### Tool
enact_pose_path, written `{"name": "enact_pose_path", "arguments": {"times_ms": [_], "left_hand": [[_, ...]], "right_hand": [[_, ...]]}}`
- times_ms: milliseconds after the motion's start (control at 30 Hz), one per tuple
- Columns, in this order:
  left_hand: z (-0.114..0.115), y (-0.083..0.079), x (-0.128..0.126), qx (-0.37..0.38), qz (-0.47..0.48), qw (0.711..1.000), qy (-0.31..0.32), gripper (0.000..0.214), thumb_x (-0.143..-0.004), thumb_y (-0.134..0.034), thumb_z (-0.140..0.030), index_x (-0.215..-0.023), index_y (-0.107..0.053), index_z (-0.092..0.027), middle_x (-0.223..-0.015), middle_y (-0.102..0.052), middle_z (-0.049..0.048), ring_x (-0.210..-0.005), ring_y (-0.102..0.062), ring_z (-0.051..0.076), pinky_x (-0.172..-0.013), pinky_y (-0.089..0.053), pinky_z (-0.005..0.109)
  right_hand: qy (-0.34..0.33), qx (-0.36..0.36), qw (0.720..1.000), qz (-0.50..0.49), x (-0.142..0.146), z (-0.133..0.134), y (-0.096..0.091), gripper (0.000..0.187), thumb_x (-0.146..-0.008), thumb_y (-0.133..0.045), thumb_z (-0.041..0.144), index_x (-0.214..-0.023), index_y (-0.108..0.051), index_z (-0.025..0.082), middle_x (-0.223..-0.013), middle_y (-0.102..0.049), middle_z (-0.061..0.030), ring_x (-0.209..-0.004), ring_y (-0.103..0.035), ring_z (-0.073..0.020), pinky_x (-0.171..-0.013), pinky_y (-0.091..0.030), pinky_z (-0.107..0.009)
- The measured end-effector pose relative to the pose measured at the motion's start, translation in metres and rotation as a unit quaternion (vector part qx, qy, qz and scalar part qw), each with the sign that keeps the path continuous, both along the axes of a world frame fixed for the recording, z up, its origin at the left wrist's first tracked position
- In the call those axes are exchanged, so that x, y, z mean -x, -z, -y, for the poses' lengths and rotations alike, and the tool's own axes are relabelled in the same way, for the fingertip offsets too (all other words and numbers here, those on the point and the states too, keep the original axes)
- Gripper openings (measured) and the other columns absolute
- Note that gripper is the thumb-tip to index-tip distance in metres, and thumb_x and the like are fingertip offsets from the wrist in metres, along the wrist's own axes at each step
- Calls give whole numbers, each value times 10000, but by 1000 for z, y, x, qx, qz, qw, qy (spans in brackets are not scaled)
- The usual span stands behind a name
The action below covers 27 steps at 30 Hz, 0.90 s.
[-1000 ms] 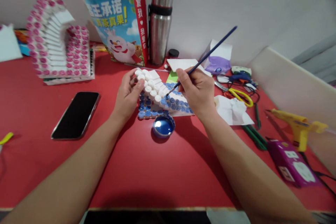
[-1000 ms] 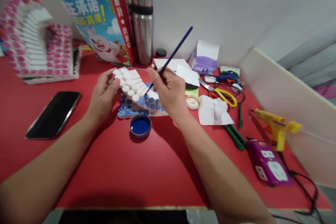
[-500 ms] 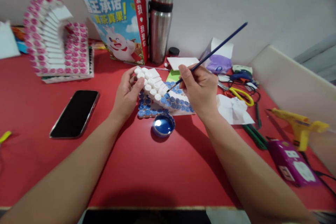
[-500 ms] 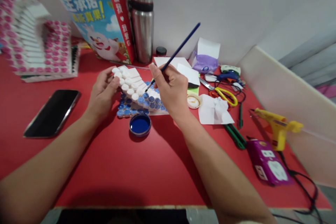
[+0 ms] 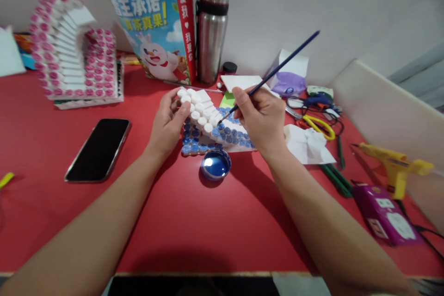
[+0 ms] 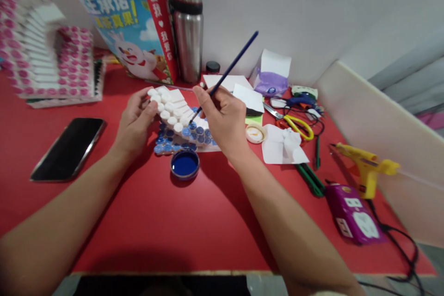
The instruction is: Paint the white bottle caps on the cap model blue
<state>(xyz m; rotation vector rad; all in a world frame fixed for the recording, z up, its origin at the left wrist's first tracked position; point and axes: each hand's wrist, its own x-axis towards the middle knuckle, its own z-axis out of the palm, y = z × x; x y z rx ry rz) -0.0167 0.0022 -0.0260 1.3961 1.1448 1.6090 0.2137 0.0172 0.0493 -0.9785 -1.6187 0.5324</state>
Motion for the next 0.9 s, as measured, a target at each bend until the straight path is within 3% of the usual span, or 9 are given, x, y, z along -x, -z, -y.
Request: {"name": "enact_pose_path", "arguments": {"times_ms": [367, 533, 900], "left_hand": [[2, -2, -1, 10, -7, 1000, 2, 640, -1060, -776, -656, -1547, -615, -273, -1546, -794, 151, -1421, -784, 353, -1196, -671, 540], [2, -2, -1, 10, -9, 1000, 0, 659, -1048, -785, -675, -1546, -615, -279, -1556, -789, 150, -1447, -768, 363, -1225, -656, 569], [1, 0, 0, -4, -13, 1000, 0, 628, -1054, -784, -664, -1534, -636, -287, -1536, -791, 154, -1430, -774, 368, -1191, -676, 549]], "right_hand": [[10, 13, 1000, 16, -2, 0, -1, 539, -1116, -756, 650, -758, -695, 251, -601, -644, 46, -552, -615, -117, -609, -545, -292], [38, 0, 999, 28, -5, -3, 0, 515, -1129, -766, 552, -722, -680, 248, -591, -637, 45, -540, -587, -106, -594, -519, -286], [36, -6, 998, 42, -6, -1, -4, 574, -1115, -775, 602, -678, -625, 262, -563, -613, 43, -531, -574, -120, -594, -518, -312]]}}
